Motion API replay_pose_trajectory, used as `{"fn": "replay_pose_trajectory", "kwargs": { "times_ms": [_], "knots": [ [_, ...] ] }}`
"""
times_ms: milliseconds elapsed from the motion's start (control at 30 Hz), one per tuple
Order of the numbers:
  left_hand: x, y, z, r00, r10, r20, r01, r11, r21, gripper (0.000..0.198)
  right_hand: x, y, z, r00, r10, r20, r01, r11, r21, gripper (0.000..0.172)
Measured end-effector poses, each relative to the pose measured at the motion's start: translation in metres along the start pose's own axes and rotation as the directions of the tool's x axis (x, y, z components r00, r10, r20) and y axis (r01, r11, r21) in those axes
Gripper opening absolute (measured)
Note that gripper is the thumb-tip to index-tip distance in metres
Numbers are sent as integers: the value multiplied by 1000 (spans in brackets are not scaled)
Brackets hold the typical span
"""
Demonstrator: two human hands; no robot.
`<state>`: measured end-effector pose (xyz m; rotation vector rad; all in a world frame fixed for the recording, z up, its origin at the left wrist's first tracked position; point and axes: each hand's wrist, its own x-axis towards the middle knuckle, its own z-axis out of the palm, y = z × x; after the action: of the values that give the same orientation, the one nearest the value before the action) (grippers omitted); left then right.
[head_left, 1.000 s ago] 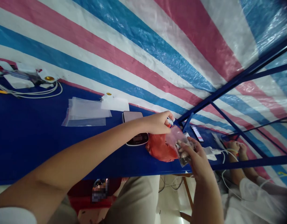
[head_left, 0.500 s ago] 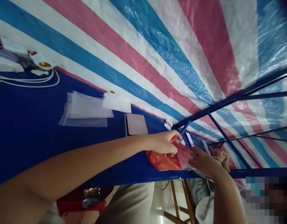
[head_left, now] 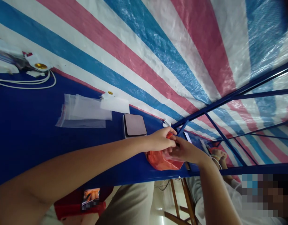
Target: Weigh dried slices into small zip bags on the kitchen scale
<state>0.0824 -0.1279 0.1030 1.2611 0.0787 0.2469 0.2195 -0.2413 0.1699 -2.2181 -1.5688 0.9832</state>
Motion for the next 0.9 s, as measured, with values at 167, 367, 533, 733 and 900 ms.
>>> {"fn": "replay_pose_trajectory", "kwargs": {
  "times_ms": [167,367,533,733,900],
  "knots": [
    [4,-13,-9,944,281,-174,-166,859,485,45,-1,5,5,984,-3,-178,-28,985,-170,59],
    [4,-23,-16,923,385,-26,-212,562,799,27,-13,19,15,960,-78,-267,10,969,-248,56],
    [6,-25,-12,918,397,2,-210,481,851,14,-14,23,21,952,-39,-304,-75,932,-353,59],
    [8,-27,-7,888,460,20,-279,505,817,13,4,17,26,947,-83,-311,-112,821,-560,32],
    [7,-26,-8,882,470,46,-339,562,755,3,13,17,26,942,-117,-316,-113,775,-622,23]
  ]
}}
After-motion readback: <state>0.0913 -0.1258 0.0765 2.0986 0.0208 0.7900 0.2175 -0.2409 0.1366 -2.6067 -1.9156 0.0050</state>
